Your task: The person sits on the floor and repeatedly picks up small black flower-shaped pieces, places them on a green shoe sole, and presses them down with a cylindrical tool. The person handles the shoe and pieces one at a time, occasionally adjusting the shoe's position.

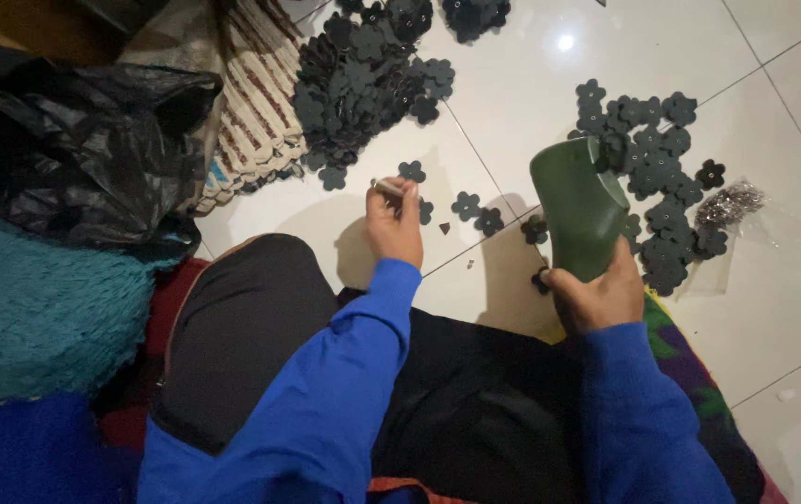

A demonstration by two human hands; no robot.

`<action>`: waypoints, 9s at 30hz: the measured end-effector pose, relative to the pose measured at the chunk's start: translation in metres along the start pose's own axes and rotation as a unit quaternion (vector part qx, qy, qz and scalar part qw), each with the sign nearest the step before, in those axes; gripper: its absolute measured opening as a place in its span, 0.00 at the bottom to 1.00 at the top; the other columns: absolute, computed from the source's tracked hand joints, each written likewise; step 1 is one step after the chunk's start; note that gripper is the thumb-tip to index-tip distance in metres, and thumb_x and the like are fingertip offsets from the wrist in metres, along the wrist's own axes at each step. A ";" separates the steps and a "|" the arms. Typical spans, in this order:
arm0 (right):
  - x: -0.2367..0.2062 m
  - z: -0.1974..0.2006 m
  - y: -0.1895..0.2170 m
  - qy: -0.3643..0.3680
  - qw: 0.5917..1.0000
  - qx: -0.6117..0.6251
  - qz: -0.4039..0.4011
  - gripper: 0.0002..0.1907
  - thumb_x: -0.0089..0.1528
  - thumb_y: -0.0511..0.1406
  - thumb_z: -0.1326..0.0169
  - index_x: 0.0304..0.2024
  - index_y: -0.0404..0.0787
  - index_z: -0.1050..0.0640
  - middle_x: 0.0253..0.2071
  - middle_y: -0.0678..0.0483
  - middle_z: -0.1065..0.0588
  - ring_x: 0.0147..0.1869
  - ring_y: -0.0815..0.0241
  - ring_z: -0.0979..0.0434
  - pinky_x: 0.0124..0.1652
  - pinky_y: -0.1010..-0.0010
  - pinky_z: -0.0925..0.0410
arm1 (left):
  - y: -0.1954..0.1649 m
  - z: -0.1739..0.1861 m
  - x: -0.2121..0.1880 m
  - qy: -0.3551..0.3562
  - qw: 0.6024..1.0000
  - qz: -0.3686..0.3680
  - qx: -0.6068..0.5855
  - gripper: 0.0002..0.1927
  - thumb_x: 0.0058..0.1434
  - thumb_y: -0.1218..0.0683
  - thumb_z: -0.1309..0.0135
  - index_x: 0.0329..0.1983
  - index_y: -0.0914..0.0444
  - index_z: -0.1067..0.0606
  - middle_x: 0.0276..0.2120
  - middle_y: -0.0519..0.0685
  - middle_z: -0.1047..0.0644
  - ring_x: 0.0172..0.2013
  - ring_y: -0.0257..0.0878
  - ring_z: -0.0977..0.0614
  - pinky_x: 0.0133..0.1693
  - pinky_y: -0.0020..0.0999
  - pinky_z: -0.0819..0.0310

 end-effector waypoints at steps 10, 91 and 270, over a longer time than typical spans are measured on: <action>0.005 -0.004 -0.020 0.014 0.999 -0.036 -0.037 0.36 0.47 0.41 0.31 0.54 0.33 0.25 0.47 0.42 0.21 0.49 0.46 0.19 0.49 0.60 0.28 | 0.012 0.012 -0.011 -0.010 1.000 -0.002 0.009 0.12 0.67 0.63 0.43 0.51 0.66 0.29 0.41 0.49 0.20 0.41 0.33 0.18 0.44 0.28 0.20; -0.037 -0.009 0.047 0.021 0.985 0.065 0.155 0.42 0.48 0.40 0.30 0.62 0.35 0.31 0.52 0.44 0.25 0.53 0.47 0.21 0.52 0.62 0.27 | 0.002 -0.018 -0.024 0.165 0.956 -0.102 0.220 0.12 0.63 0.58 0.37 0.49 0.60 0.22 0.42 0.48 0.20 0.34 0.39 0.14 0.36 0.31 0.19; -0.032 -0.026 0.078 0.077 0.987 0.059 0.126 0.47 0.48 0.41 0.32 0.67 0.33 0.35 0.55 0.42 0.29 0.58 0.47 0.23 0.55 0.60 0.29 | 0.002 -0.006 -0.018 0.140 0.934 -0.198 0.263 0.09 0.63 0.58 0.37 0.45 0.61 0.23 0.44 0.52 0.19 0.45 0.51 0.16 0.46 0.42 0.21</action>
Point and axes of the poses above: each hand's wrist, its own x-axis towards the middle knuckle, its own z-axis out of the back of the hand, y = z × x, the point moved 5 cm from there along x, towards the middle knuckle
